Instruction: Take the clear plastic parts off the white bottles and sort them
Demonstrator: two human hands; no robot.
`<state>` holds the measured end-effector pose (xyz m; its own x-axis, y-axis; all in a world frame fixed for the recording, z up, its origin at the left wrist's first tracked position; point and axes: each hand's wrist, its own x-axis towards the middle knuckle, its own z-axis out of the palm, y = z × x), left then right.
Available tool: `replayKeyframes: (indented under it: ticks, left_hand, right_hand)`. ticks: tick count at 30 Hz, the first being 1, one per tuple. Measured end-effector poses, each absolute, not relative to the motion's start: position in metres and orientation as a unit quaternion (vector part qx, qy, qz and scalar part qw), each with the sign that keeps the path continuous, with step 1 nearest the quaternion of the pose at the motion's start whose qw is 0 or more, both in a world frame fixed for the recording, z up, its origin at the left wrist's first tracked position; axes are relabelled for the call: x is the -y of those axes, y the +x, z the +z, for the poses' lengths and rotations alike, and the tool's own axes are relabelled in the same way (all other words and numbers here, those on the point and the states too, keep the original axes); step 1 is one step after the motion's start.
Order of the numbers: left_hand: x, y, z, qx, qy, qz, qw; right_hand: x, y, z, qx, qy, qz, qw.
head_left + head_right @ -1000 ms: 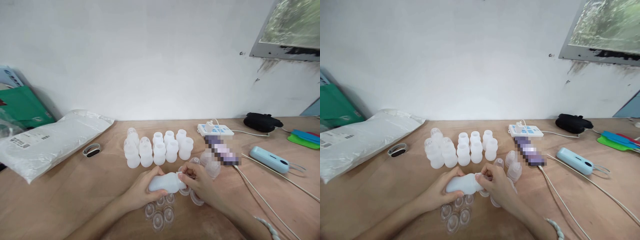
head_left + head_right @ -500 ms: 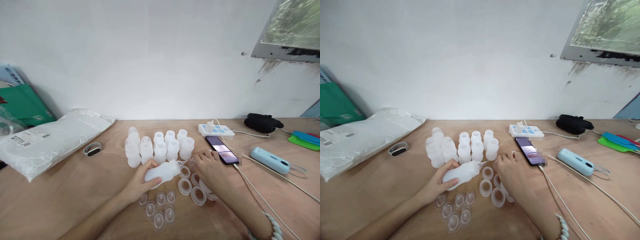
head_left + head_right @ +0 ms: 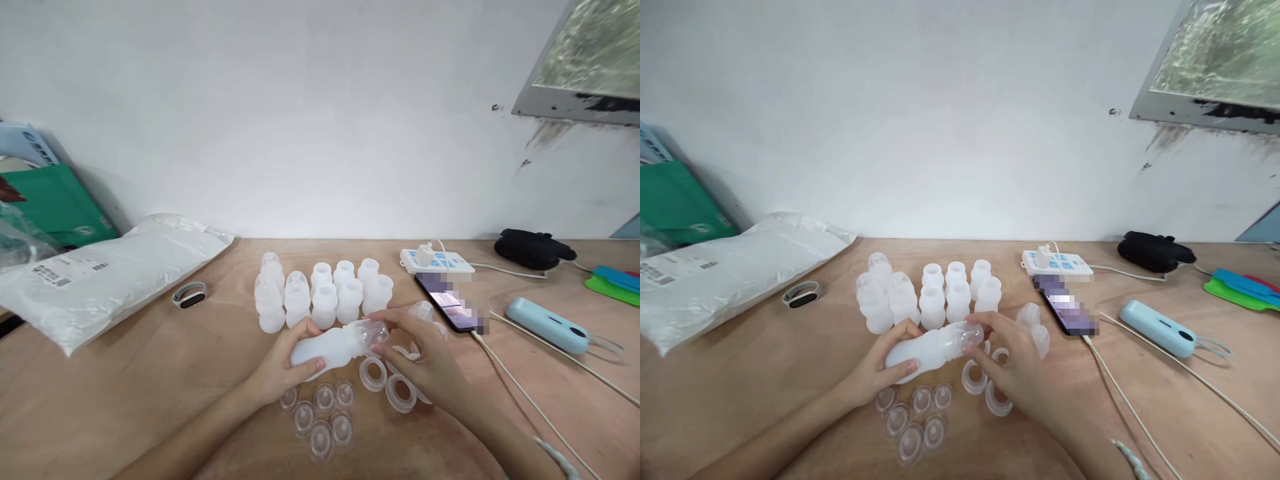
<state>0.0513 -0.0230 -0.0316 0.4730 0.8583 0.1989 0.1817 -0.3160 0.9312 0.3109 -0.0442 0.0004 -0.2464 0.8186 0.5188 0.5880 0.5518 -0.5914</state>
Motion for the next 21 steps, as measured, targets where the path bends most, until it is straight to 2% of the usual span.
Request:
replayKeyframes:
  ticks: [6,14,21]
  left_hand:
    - [0.026,0.047,-0.032,-0.369,0.784,0.347,0.359]
    - [0.026,0.043,-0.037,-0.388,0.791,0.343,0.327]
    - [0.028,0.044,-0.038,-0.361,0.807,0.349,0.310]
  right_hand:
    - [0.043,0.309,-0.002,0.785,-0.414,0.204,0.413]
    - [0.041,0.300,0.000,0.752,-0.408,0.286,0.430]
    - [0.042,0.290,0.018,0.786,-0.389,0.235,0.419]
